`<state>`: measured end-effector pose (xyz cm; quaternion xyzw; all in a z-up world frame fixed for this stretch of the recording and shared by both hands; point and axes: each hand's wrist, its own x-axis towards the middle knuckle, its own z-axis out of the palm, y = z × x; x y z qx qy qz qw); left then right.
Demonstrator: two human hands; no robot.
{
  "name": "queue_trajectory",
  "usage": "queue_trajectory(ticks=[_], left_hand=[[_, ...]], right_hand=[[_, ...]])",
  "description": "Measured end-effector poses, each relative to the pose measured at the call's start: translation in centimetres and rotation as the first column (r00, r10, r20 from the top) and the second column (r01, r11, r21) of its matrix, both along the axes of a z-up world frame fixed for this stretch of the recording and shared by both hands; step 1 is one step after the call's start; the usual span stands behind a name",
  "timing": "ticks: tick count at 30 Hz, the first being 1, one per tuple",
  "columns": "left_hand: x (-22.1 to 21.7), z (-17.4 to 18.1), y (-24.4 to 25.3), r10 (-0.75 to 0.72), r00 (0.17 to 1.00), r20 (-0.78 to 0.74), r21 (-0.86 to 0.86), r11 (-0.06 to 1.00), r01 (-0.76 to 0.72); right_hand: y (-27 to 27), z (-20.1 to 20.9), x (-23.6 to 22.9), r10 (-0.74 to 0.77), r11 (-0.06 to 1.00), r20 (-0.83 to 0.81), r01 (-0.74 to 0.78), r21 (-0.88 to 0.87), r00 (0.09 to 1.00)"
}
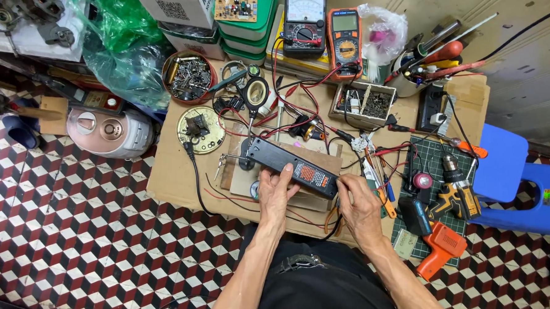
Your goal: Inspecting and cleaning the internal components of an electronic battery charger on a workbench.
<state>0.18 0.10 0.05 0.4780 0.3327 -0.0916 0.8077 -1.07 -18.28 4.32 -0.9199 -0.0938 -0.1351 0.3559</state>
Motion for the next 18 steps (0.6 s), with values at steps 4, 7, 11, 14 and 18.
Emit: queue_trajectory(ticks=[4, 7, 11, 14, 18], left_hand=[[0.0, 0.7, 0.1, -0.023, 1.0, 0.001, 0.006, 1.0, 0.023], [0.0, 1.2, 0.1, -0.036, 0.999, -0.003, 0.006, 0.999, 0.036], [-0.3, 1.8, 0.6, -0.081, 0.997, 0.002, -0.003, 0.997, 0.081], [-0.5, 1.8, 0.8, -0.095, 0.995, 0.019, -0.034, 0.995, 0.096], [-0.8, 1.3, 0.8, -0.098, 0.995, 0.029, -0.05, 0.994, 0.099]], right_hand=[[-0.4, 0.4, 0.2, -0.008, 0.999, -0.105, 0.011, 0.033, 0.994], [-0.7, 1.8, 0.3, -0.074, 0.966, -0.256, 0.133, 0.22, 0.964], [-2.3, 2.1, 0.7, -0.045, 0.685, -0.504, 0.394, 0.613, 0.863], [-3.0, 2.0, 0.9, 0.042, 0.604, -0.579, 0.44, 0.664, 0.815], [-2.5, 2.2, 1.3, 0.118, 0.522, -0.63, 0.492, 0.697, 0.767]])
